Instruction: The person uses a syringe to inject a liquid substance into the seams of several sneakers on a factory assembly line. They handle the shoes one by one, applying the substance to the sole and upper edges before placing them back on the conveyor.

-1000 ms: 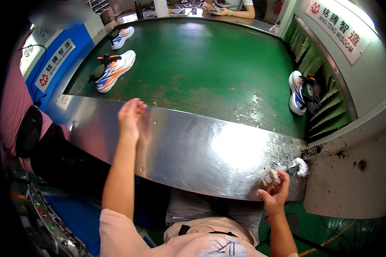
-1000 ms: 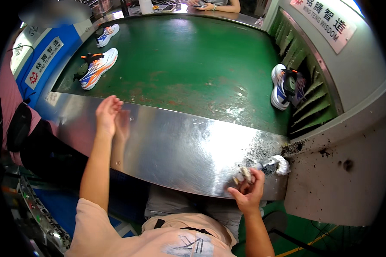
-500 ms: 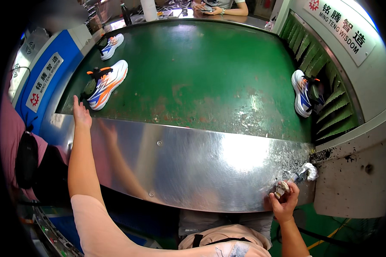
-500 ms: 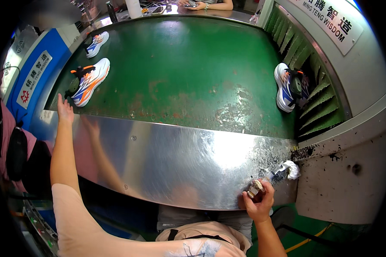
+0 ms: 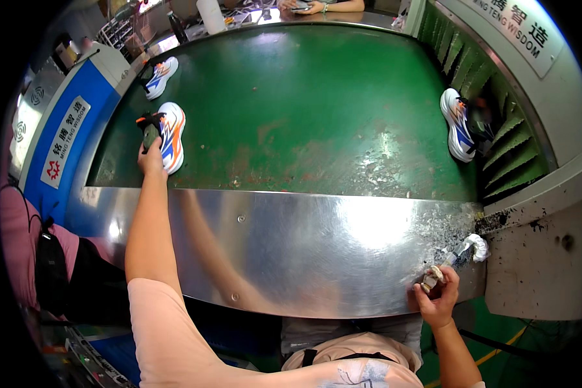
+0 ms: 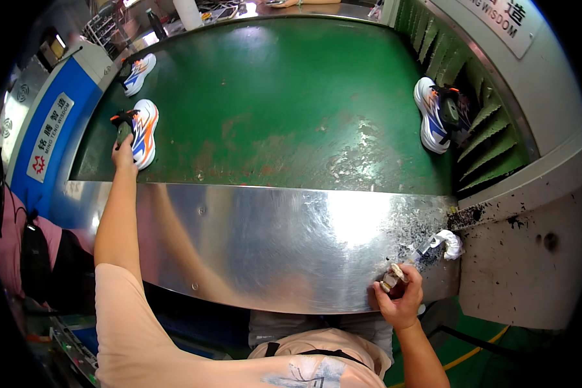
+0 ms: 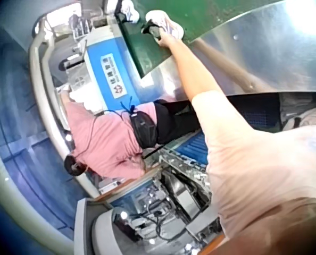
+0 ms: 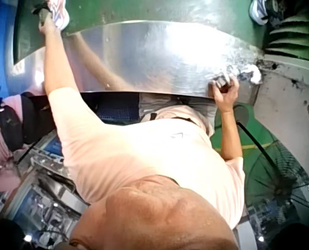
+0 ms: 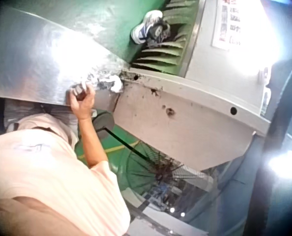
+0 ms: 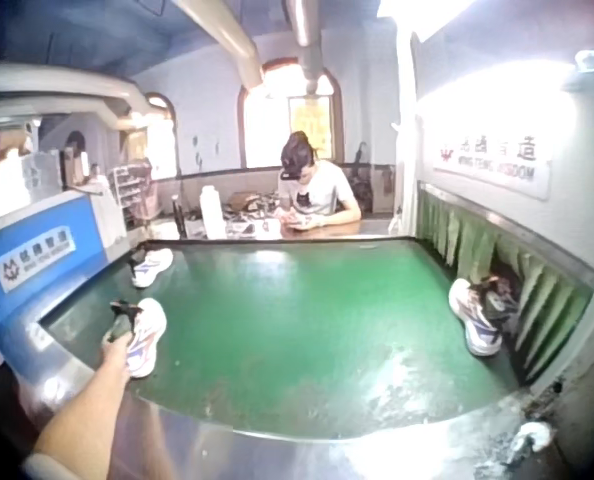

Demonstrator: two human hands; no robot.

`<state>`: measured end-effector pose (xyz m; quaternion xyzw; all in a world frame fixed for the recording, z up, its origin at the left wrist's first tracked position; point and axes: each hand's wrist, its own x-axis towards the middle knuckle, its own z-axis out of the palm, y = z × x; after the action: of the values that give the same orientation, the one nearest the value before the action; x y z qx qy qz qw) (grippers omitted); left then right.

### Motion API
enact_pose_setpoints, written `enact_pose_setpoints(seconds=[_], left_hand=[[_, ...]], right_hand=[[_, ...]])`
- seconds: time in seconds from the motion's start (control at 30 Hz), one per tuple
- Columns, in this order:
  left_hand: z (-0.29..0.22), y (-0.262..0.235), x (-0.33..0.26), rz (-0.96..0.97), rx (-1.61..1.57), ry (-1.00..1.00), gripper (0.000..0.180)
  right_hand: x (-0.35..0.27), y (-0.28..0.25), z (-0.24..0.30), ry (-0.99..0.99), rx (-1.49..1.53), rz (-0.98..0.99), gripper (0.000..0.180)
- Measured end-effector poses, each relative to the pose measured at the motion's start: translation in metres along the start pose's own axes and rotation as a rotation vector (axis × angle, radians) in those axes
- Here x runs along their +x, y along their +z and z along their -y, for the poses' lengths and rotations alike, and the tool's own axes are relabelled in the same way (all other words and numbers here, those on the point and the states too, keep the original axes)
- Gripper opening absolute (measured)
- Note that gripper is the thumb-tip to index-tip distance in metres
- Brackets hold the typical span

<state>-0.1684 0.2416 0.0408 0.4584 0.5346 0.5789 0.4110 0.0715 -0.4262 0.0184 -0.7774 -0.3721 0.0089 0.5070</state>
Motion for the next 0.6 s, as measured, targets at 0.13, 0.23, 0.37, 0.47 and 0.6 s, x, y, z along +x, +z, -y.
enact_pose_setpoints(seconds=[0.13,0.23,0.37,0.47,0.6], left_hand=[[-0.025,0.000,-0.026,0.167,0.077,-0.061,0.040],[-0.067,-0.023,-0.042,0.330,0.202,-0.171,0.037],[-0.106,-0.044,-0.139,0.532,0.322,-0.117,0.039],[-0.098,-0.059,-0.210,0.450,0.133,-0.004,0.043],[-0.089,-0.060,-0.317,0.360,0.024,0.039,0.045]], right_hand=[[0.003,-0.001,0.001,-0.025,-0.067,0.003,0.059],[0.008,0.001,0.007,-0.082,-0.072,0.021,0.058],[0.009,0.000,0.008,-0.077,-0.014,0.004,0.058],[0.008,0.003,0.005,-0.102,0.042,-0.026,0.057],[0.006,0.003,0.005,-0.054,0.101,-0.011,0.056]])
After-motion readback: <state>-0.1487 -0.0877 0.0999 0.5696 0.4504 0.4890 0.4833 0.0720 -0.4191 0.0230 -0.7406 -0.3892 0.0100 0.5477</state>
